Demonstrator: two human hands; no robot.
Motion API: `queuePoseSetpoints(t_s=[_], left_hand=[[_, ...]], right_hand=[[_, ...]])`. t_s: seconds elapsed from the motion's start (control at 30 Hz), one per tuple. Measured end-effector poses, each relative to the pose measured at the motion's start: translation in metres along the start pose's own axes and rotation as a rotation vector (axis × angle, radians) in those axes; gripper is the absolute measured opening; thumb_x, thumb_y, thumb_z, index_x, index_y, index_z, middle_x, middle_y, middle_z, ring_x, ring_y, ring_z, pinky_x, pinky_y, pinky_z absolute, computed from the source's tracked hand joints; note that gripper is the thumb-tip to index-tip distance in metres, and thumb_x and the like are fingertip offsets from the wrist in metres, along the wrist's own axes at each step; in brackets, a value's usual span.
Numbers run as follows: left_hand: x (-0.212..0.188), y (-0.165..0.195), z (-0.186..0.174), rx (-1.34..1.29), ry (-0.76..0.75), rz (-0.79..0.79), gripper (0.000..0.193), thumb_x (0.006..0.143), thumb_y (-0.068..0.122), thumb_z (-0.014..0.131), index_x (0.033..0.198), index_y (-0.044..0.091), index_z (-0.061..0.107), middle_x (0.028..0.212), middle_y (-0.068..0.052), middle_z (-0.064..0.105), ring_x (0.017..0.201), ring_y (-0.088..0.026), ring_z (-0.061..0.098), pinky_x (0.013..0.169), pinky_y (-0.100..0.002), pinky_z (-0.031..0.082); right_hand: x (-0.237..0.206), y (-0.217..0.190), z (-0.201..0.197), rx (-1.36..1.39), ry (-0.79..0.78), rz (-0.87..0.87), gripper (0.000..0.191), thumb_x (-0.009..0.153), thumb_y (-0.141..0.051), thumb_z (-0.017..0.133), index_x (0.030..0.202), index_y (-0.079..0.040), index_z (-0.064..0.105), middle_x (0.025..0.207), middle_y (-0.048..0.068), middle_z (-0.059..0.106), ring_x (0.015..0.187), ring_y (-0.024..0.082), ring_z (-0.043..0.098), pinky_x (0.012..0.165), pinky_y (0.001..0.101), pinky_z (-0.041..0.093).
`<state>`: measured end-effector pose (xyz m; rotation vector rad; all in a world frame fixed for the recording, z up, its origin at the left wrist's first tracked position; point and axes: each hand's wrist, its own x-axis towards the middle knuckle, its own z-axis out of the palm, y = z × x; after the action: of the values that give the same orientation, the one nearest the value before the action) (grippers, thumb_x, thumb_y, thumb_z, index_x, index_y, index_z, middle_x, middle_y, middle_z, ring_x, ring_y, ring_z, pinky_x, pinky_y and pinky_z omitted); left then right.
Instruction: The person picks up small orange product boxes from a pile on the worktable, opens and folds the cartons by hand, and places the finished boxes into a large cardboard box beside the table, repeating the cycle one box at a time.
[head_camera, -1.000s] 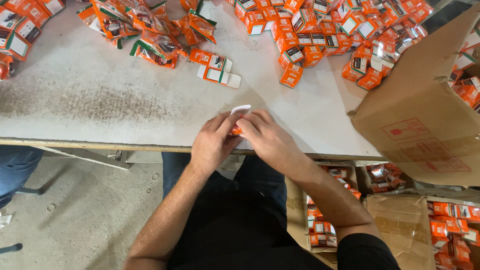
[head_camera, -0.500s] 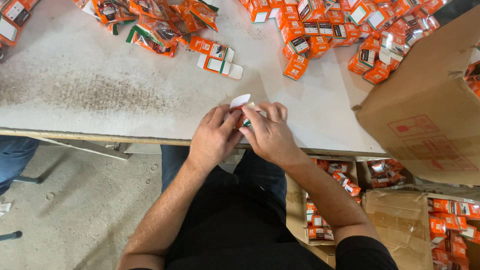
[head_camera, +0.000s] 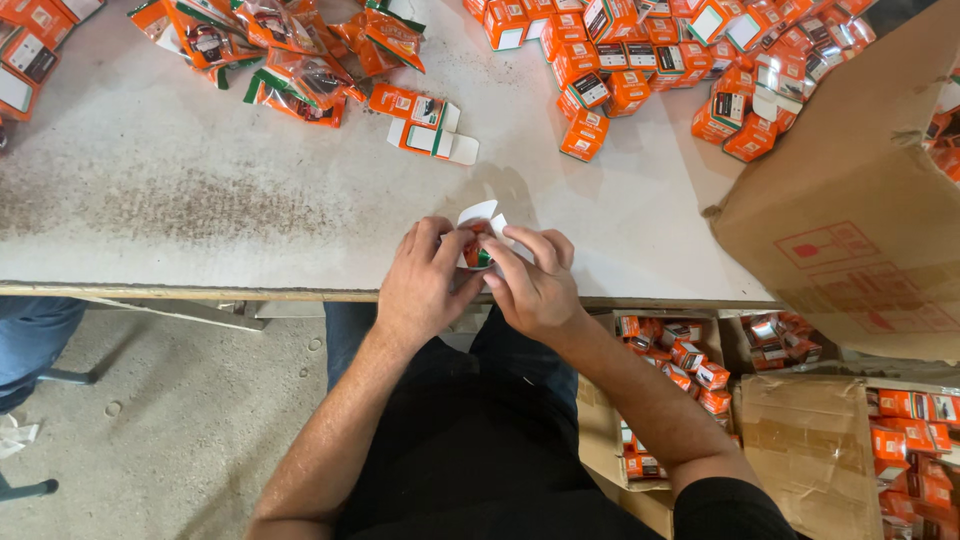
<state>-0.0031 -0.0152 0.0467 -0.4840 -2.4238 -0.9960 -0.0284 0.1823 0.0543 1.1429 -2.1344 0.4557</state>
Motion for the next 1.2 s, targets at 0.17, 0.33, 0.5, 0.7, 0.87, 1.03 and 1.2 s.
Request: queuePoseSetpoints(t_s=[0.17, 0.33, 0.5, 0.7, 0.87, 1.03, 1.2], left_hand=[[-0.006, 0.003, -0.004, -0.072, 0.19, 0.042, 0.054, 0.074, 0.015, 0.087, 0.121, 0.003, 0.064, 0.123, -0.014, 0.059, 0.117, -0.035, 0.059, 0.095, -0.044, 0.054], [-0.001, 0.008, -0.008, 0.112, 0.179, 0.262, 0.047, 0.072, 0.008, 0.084, 0.115, 0.004, 0.069, 0.123, -0.006, 0.065, 0.117, -0.031, 0.065, 0.096, -0.043, 0.056], [-0.004, 0.012, -0.003, 0.019, 0.17, 0.126, 0.036, 0.082, 0.012, 0.086, 0.114, 0.008, 0.069, 0.125, -0.007, 0.063, 0.109, -0.03, 0.069, 0.083, -0.038, 0.061], [-0.002, 0.007, -0.003, -0.167, 0.074, 0.036, 0.033, 0.08, 0.01, 0.085, 0.107, 0.006, 0.066, 0.136, -0.016, 0.061, 0.099, -0.028, 0.072, 0.074, -0.034, 0.062], [0.003, 0.007, -0.003, -0.204, 0.025, -0.057, 0.032, 0.077, 0.012, 0.087, 0.096, 0.005, 0.062, 0.125, -0.012, 0.07, 0.075, -0.021, 0.07, 0.064, -0.035, 0.058], [-0.002, 0.004, 0.003, -0.164, 0.017, -0.117, 0.046, 0.08, 0.017, 0.09, 0.1, 0.006, 0.05, 0.109, -0.007, 0.073, 0.078, -0.024, 0.07, 0.067, -0.038, 0.057], [-0.006, -0.003, 0.01, -0.128, 0.058, -0.087, 0.054, 0.079, 0.009, 0.084, 0.114, 0.005, 0.043, 0.114, -0.008, 0.073, 0.092, -0.028, 0.073, 0.072, -0.039, 0.059]], right_hand=[[0.003, 0.0, 0.0, 0.009, -0.023, -0.004, 0.044, 0.097, -0.02, 0.075, 0.132, 0.0, 0.059, 0.13, 0.008, 0.069, 0.124, 0.028, 0.053, 0.101, 0.0484, 0.04], [-0.003, 0.0, 0.003, 0.15, -0.01, 0.123, 0.044, 0.094, -0.016, 0.076, 0.131, -0.002, 0.058, 0.127, 0.01, 0.067, 0.123, 0.031, 0.053, 0.106, 0.0493, 0.04], [-0.009, 0.002, -0.001, 0.308, 0.165, 0.287, 0.038, 0.1, -0.004, 0.065, 0.135, 0.003, 0.051, 0.135, 0.01, 0.068, 0.128, 0.033, 0.052, 0.114, 0.045, 0.041], [-0.011, 0.007, 0.005, 0.36, 0.011, 0.228, 0.032, 0.096, -0.001, 0.066, 0.128, -0.004, 0.062, 0.123, 0.007, 0.074, 0.12, 0.03, 0.057, 0.108, 0.043, 0.044], [-0.011, 0.013, 0.017, 0.649, 0.099, 0.475, 0.04, 0.097, -0.002, 0.075, 0.132, -0.009, 0.058, 0.125, 0.002, 0.067, 0.11, 0.022, 0.06, 0.097, 0.0341, 0.053], [-0.002, 0.024, 0.006, 0.797, -0.247, 0.563, 0.036, 0.095, 0.004, 0.068, 0.13, -0.003, 0.064, 0.133, 0.012, 0.06, 0.105, 0.021, 0.064, 0.091, 0.0338, 0.054], [0.007, 0.021, -0.004, 0.79, -0.164, 0.269, 0.04, 0.087, 0.001, 0.075, 0.126, -0.005, 0.066, 0.134, 0.013, 0.059, 0.121, 0.028, 0.062, 0.104, 0.037, 0.052]])
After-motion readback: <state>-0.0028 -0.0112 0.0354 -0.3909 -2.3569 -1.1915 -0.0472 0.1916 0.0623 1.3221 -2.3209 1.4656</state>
